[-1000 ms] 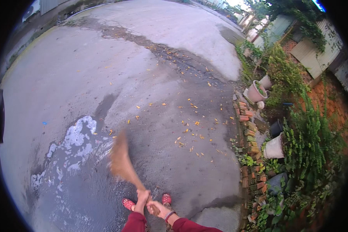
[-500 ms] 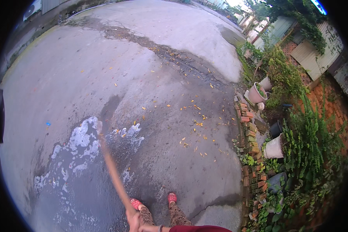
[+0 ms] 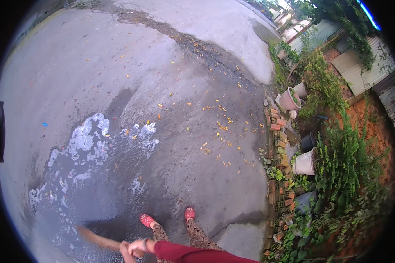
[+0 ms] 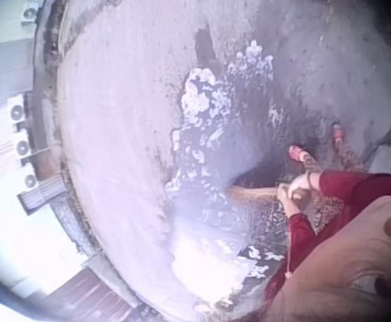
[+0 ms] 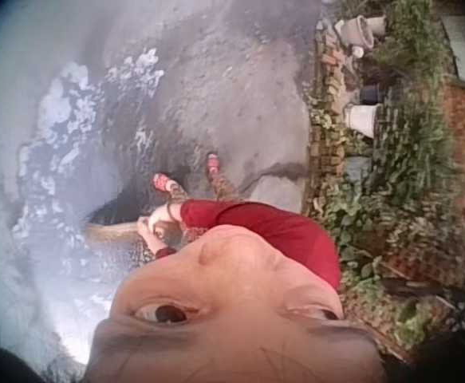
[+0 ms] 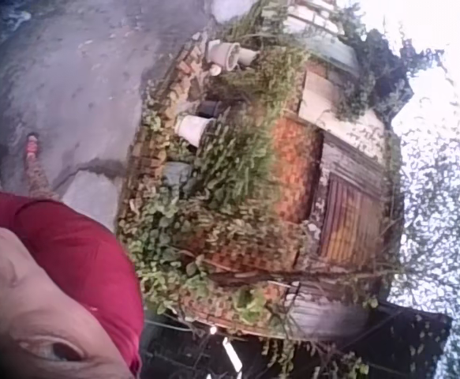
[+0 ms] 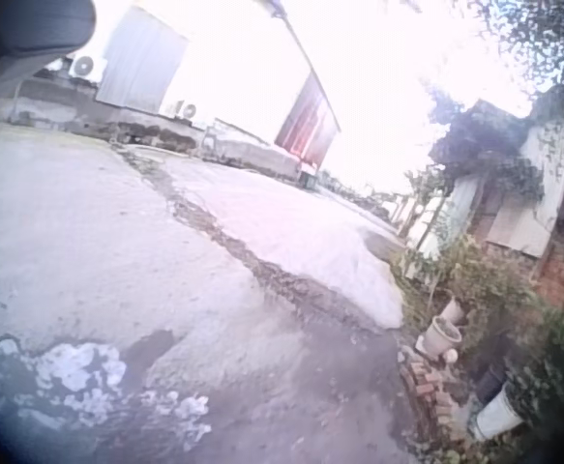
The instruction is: The person sweeps a wet concrete surface with a traditional broom, moving water and scattered debris toward the edges of the area. The person repeatedly sweeps different sections, gathering leaves and small particles into piles while walking around the space.
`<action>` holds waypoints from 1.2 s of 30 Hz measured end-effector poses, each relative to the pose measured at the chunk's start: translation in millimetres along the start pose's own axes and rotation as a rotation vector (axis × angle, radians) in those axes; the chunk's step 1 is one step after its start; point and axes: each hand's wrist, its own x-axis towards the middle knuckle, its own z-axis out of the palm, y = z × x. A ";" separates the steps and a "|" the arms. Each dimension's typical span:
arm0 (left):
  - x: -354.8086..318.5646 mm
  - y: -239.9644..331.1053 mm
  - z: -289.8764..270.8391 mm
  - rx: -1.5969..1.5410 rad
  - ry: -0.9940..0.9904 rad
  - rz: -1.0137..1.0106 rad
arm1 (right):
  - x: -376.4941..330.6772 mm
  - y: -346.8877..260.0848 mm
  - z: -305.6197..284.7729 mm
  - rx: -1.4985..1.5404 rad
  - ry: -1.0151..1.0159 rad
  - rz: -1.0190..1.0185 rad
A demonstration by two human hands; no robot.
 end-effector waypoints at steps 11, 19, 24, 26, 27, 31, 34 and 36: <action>-183.1 -13.4 397.7 0.837 -0.406 0.362 | -154.2 -63.6 -87.3 0.347 0.578 -0.361; -315.7 73.0 228.9 0.211 -0.496 0.358 | -52.3 9.1 29.5 0.050 0.117 -0.421; -326.8 45.9 37.7 0.148 -0.155 0.491 | -65.0 13.8 102.3 -0.745 -0.247 0.258; -363.0 42.6 4.1 -0.021 0.112 0.391 | -57.1 15.4 87.2 -0.572 -0.304 0.301; -338.4 37.4 -30.3 -0.126 0.138 0.382 | -57.7 8.7 72.4 -0.523 -0.257 0.300; -149.4 19.2 -210.0 -0.424 0.043 0.267 | -80.8 -38.0 -27.8 -0.849 0.210 0.034; -266.3 63.7 -75.6 -0.203 -0.008 0.422 | -173.2 -22.0 -156.2 -0.789 0.665 -0.184; -241.4 78.2 -47.0 -0.034 0.031 0.564 | -229.7 -38.5 -146.2 -0.609 0.790 -0.244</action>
